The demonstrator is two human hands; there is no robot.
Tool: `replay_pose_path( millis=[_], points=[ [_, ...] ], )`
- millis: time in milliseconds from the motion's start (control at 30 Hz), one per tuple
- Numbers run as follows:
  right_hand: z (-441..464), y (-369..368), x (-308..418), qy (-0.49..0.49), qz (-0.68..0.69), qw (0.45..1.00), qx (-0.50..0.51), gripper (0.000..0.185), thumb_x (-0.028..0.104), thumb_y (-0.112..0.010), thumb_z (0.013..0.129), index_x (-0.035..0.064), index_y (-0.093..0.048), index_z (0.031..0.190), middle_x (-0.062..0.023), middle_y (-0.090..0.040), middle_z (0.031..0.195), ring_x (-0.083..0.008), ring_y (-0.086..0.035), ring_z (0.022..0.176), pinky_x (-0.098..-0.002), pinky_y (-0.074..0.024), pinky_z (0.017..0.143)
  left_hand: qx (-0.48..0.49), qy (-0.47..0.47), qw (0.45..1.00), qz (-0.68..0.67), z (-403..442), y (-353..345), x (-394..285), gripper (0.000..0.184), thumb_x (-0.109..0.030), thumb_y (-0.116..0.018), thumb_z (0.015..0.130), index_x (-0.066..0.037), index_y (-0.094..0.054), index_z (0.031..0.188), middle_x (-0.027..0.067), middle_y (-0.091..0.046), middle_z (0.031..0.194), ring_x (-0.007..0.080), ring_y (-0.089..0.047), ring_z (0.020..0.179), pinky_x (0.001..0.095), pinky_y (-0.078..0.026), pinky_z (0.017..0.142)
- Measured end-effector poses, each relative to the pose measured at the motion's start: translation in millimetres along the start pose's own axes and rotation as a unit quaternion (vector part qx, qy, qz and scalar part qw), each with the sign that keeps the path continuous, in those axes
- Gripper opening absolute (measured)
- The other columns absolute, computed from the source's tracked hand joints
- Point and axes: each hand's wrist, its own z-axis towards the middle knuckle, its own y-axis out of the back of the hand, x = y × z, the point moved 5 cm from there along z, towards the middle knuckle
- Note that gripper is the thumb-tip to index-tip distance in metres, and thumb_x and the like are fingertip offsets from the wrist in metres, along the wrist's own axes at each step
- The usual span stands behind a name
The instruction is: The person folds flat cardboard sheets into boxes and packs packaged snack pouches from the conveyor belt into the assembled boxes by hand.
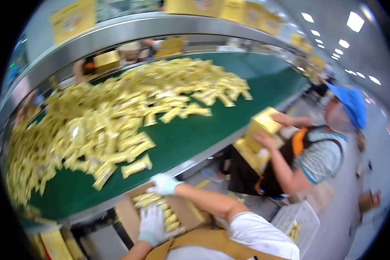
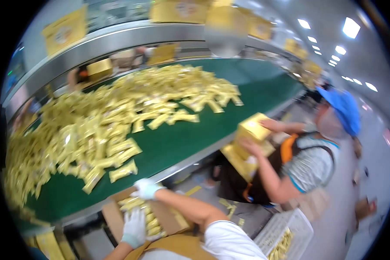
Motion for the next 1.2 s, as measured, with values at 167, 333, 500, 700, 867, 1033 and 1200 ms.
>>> replay_pose_path(
  millis=[167, 333, 500, 700, 867, 1033, 1200],
  points=[
    [-62, 55, 50, 0.193, -0.03, 0.972, -0.126, 0.016, 0.018, -0.072, 0.078, 0.0129, -0.072, 0.094, -0.0073, -0.063, 0.086, -0.0295, -0.06, 0.085, -0.0414, -0.0514, 0.074, -0.19, -0.131, 0.938, -0.257, -35, 75, 9, 0.077, -0.02, -0.069, 0.084, 0.005, -0.036, 0.149, 0.0277, -0.043, 0.149, 0.0478, -0.035, 0.141, 0.0551, -0.023, 0.119],
    [-92, 106, 56, 0.144, -0.083, 0.959, -0.232, 0.025, 0.014, -0.066, 0.075, 0.0126, -0.07, 0.099, -0.0069, -0.06, 0.086, -0.0285, -0.06, 0.088, -0.0409, -0.0524, 0.075, -0.402, 0.175, 0.869, -0.228, -85, 102, 44, 0.047, -0.007, -0.056, 0.096, 0.003, -0.05, 0.141, 0.0255, -0.056, 0.137, 0.0398, -0.055, 0.127, 0.0454, -0.042, 0.109],
    [-74, 115, 13, 0.005, -0.061, 0.964, -0.257, 0.015, 0.026, -0.068, 0.085, 0.0149, -0.072, 0.094, -0.0063, -0.063, 0.085, -0.0293, -0.062, 0.086, -0.0412, -0.0526, 0.077, -0.35, 0.32, 0.795, -0.377, -93, 7, 104, 0.038, -0.015, -0.056, 0.103, -0.009, -0.057, 0.14, 0.0188, -0.064, 0.131, 0.0343, -0.065, 0.114, 0.0418, -0.049, 0.102],
    [-51, 118, -8, -0.097, -0.011, 0.971, -0.216, 0.026, 0.036, -0.066, 0.091, 0.0119, -0.075, 0.092, -0.0096, -0.069, 0.09, -0.032, -0.065, 0.092, -0.042, -0.0529, 0.082, -0.181, 0.356, 0.816, -0.418, -54, -53, 127, 0.041, -0.016, -0.058, 0.102, -0.012, -0.055, 0.142, 0.0167, -0.061, 0.136, 0.0328, -0.063, 0.118, 0.0414, -0.048, 0.103],
    [-37, 120, -7, -0.186, 0.007, 0.962, -0.201, 0.035, 0.041, -0.065, 0.09, 0.0083, -0.075, 0.091, -0.0153, -0.072, 0.092, -0.0362, -0.066, 0.092, -0.044, -0.0531, 0.082, -0.16, 0.318, 0.82, -0.449, -13, -63, 128, 0.042, -0.016, -0.058, 0.101, -0.01, -0.053, 0.143, 0.0161, -0.06, 0.137, 0.0317, -0.061, 0.12, 0.0414, -0.048, 0.104],
    [-12, 115, -16, -0.209, -0.053, 0.953, -0.211, 0.043, 0.049, -0.067, 0.089, 0.0068, -0.076, 0.087, -0.0203, -0.068, 0.074, -0.0398, -0.067, 0.069, -0.0462, -0.0538, 0.062, -0.167, 0.293, 0.809, -0.482, 15, -77, 119, 0.044, -0.017, -0.058, 0.101, -0.009, -0.051, 0.143, 0.0155, -0.059, 0.138, 0.0306, -0.059, 0.122, 0.0414, -0.048, 0.104],
    [-13, 135, 0, -0.121, 0.017, 0.954, -0.273, 0.047, 0.05, -0.065, 0.09, 0.0044, -0.075, 0.085, -0.022, -0.07, 0.078, -0.0373, -0.069, 0.074, -0.0454, -0.0553, 0.068, -0.2, 0.288, 0.78, -0.518, 43, -70, 137, 0.045, -0.017, -0.058, 0.1, -0.007, -0.049, 0.144, 0.0149, -0.058, 0.138, 0.0295, -0.057, 0.124, 0.0414, -0.047, 0.104]
  ],
)
